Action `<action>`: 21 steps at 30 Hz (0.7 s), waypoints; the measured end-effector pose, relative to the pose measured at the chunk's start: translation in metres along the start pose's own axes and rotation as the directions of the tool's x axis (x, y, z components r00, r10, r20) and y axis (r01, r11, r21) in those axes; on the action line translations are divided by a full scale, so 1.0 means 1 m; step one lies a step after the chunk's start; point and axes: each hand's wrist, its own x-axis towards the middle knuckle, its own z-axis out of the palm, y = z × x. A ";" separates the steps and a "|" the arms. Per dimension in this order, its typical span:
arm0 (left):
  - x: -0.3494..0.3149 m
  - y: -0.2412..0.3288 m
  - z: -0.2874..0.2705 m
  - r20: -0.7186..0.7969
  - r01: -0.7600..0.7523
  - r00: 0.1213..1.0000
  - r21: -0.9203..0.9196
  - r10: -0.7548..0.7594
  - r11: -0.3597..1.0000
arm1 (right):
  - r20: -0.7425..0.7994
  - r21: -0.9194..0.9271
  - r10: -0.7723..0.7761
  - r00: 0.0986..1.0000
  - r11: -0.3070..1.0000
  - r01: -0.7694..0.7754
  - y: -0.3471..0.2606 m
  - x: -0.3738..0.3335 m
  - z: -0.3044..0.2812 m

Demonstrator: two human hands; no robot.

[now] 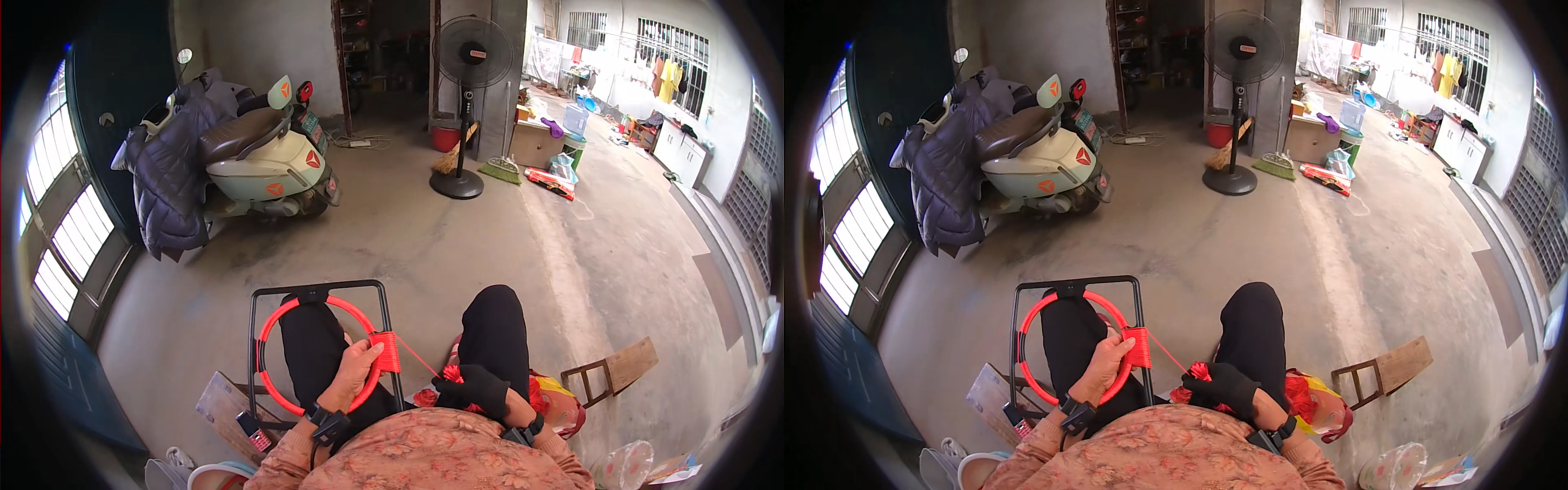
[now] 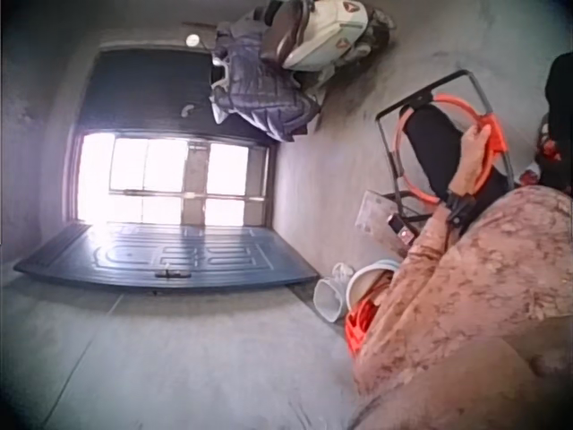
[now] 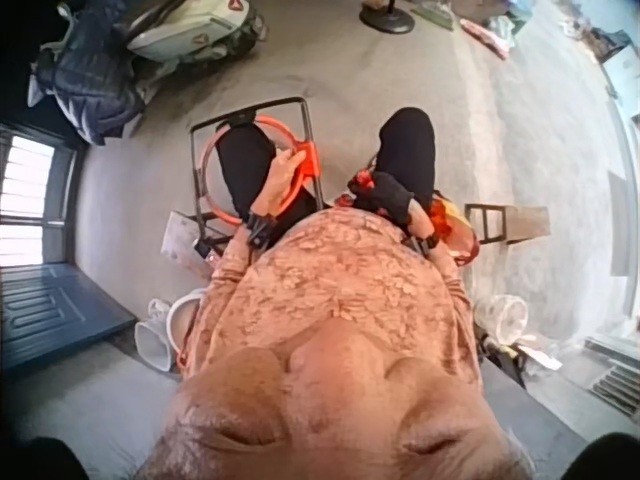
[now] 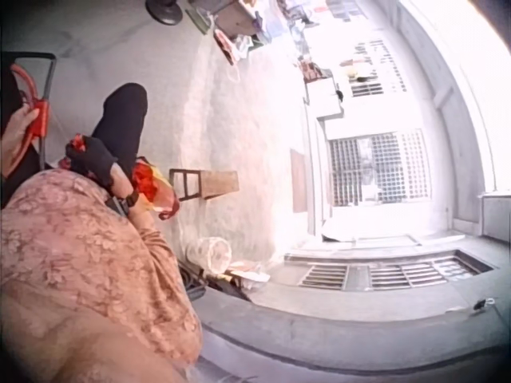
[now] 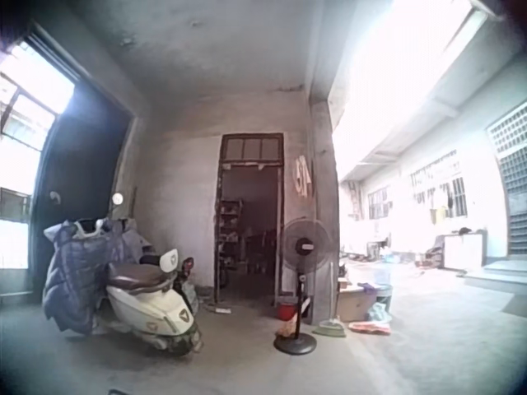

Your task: The person is winding a red plastic ribbon onto a black frame.

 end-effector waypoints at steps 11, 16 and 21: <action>0.002 0.006 0.011 0.021 0.022 1.000 0.020 -0.022 1.000 | -0.028 0.103 -0.084 0.996 0.991 0.086 0.017 0.001 -0.005; 0.012 -0.002 0.000 -0.132 -0.045 0.990 -0.040 0.039 0.998 | -0.019 0.115 -0.106 0.994 0.988 0.108 0.032 0.009 -0.008; 0.013 -0.002 -0.003 -0.168 -0.115 0.981 -0.105 0.096 0.988 | -0.088 0.096 -0.144 0.986 0.984 0.153 0.030 0.007 -0.007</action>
